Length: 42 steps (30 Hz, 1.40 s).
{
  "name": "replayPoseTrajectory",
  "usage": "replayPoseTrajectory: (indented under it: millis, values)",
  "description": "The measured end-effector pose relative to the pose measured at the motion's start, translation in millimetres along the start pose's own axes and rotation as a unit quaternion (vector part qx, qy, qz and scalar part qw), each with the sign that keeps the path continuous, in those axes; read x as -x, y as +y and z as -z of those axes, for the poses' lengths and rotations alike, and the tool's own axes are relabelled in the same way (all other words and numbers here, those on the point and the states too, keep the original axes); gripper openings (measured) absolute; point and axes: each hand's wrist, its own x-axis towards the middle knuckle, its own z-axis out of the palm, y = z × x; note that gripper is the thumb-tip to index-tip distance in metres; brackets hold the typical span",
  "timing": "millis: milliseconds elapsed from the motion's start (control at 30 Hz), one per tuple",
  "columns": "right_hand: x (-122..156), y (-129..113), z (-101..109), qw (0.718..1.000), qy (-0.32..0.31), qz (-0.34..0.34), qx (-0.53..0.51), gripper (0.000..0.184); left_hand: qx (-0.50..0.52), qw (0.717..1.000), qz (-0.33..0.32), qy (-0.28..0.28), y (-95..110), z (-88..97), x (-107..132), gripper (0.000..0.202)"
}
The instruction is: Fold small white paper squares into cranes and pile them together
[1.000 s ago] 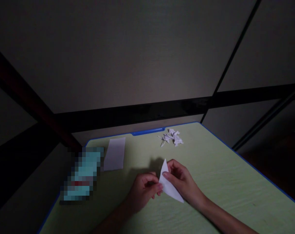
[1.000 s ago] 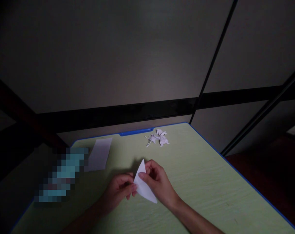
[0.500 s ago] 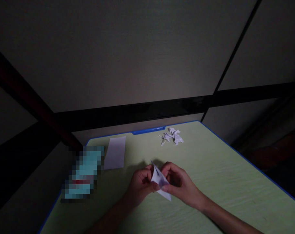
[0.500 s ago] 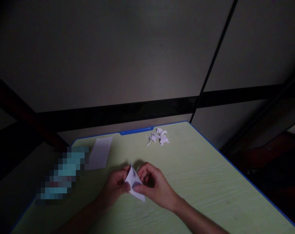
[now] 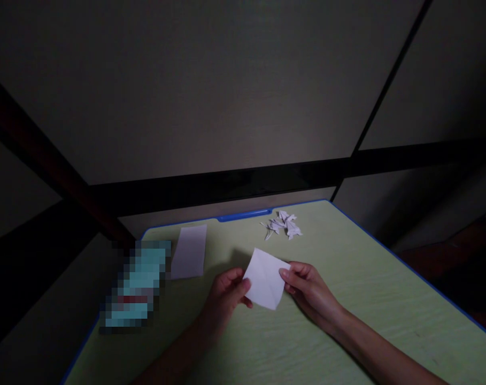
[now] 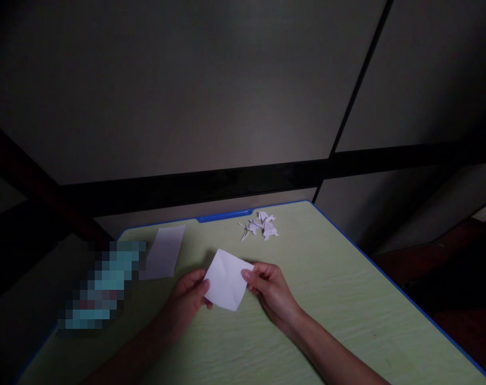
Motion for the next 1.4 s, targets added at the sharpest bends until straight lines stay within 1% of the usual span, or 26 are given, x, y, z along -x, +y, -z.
replayPoseTrajectory:
  millis: [133,300,367,500,600,667,800,833,900,1000,1100,1167,1233,1333,1400]
  values:
    - [1,0,1,1.0,0.001,0.002,0.008,0.026,0.022,0.999,0.002,0.027,-2,2.8,-3,0.023]
    - [0,1,0,0.999,0.001,0.014,0.04,0.029,0.003,0.999,0.005,0.046,2,1.5,0,0.022]
    - [0,2,-1,0.998,0.001,0.021,0.053,0.028,-0.004,0.999,-0.007,0.045,2,1.5,1,0.024]
    - [-1,2,-1,0.997,0.006,0.012,0.079,0.023,-0.012,0.998,-0.052,0.027,0,3.6,-2,0.029]
    - [0,0,-2,0.997,-0.014,-0.003,0.079,0.023,-0.049,0.996,-0.071,0.006,1,3.1,-2,0.031]
    - [2,-1,-4,0.997,-0.032,0.005,0.069,0.03,-0.076,0.994,-0.074,-0.007,2,0.3,-1,0.034]
    - [8,0,-13,0.992,-0.091,0.056,0.068,0.058,-0.1,0.991,-0.072,-0.047,1,-9.5,5,0.038]
    - [10,0,-15,0.99,-0.1,0.063,0.075,0.061,-0.108,0.99,-0.071,-0.058,0,-12.0,7,0.039]
    - [13,1,-18,0.988,-0.102,0.065,0.098,0.061,-0.124,0.987,-0.067,-0.074,-2,-16.1,10,0.039]
    - [15,2,-18,0.985,-0.09,0.064,0.132,0.057,-0.124,0.987,-0.066,-0.083,-3,-18.3,11,0.041]
    - [15,1,-14,0.984,-0.114,0.062,0.122,0.061,-0.075,0.994,-0.055,-0.062,-1,-14.5,9,0.043]
    - [15,0,-11,0.985,-0.129,0.057,0.101,0.063,-0.037,0.998,-0.04,-0.027,0,-9.4,5,0.041]
    - [13,0,-9,0.986,-0.125,0.059,0.088,0.062,-0.022,0.999,-0.016,0.019,0,-3.7,1,0.038]
    - [10,2,-7,0.988,-0.112,0.066,0.081,0.056,-0.024,0.998,-0.007,0.064,0,2.3,-2,0.031]
    - [8,4,-7,0.99,-0.102,0.064,0.081,0.046,-0.044,0.997,-0.028,0.063,2,3.4,-2,0.027]
